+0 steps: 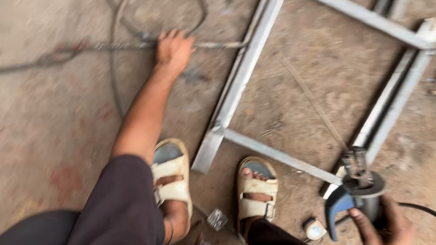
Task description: The person measures a rectangular metal frame using a tape measure and welds the joints using a welding tool, resulting in a joined metal structure.
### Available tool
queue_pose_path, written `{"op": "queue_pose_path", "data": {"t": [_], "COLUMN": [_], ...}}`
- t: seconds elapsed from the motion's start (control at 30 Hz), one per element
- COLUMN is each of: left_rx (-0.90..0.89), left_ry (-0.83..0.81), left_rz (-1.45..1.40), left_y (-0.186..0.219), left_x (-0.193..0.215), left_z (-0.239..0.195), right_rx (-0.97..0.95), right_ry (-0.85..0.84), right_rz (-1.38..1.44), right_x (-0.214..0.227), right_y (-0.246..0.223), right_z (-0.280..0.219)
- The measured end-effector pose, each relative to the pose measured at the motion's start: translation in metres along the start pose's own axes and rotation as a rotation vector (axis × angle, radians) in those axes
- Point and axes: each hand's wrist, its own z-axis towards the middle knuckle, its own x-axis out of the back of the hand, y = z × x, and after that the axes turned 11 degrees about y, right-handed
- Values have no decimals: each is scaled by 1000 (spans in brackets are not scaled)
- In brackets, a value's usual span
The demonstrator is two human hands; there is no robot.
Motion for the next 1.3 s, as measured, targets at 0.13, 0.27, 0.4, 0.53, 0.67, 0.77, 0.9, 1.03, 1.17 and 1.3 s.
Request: {"op": "queue_pose_path", "data": {"t": [0.13,0.27,0.4,0.53,0.67,0.77,0.9,1.03,1.17,1.3], "left_rx": [47,181,-7,-308,-228,-298,-337,-352,-366,-321], "left_ry": [-59,252,268,132,-95,-179,-161,-219,-89,-108], "left_rz": [60,-135,-446,-393,-395,-355,-288,-299,-303,-376], "left_y": [16,66,216,337,366,363,349,346,342,336], "left_x": [37,68,57,39,17,13,16,15,16,20], "left_z": [0,-22,-123,-192,-214,-204,-200,-202,-204,-215], "right_rx": [-58,-138,52,122,256,263,305,186,386,276], "right_ry": [66,13,54,-149,-278,-341,-381,-469,-421,-433], "right_rz": [-142,-170,70,14,-285,-325,-335,-448,-279,-309], "right_x": [9,20,19,21,20,23,27,18,14,17], "right_y": [-4,-5,-10,-32,-39,-31,-36,-46,-53,-49], "right_z": [-12,-16,-16,-10,-7,-13,-2,2,1,2]}}
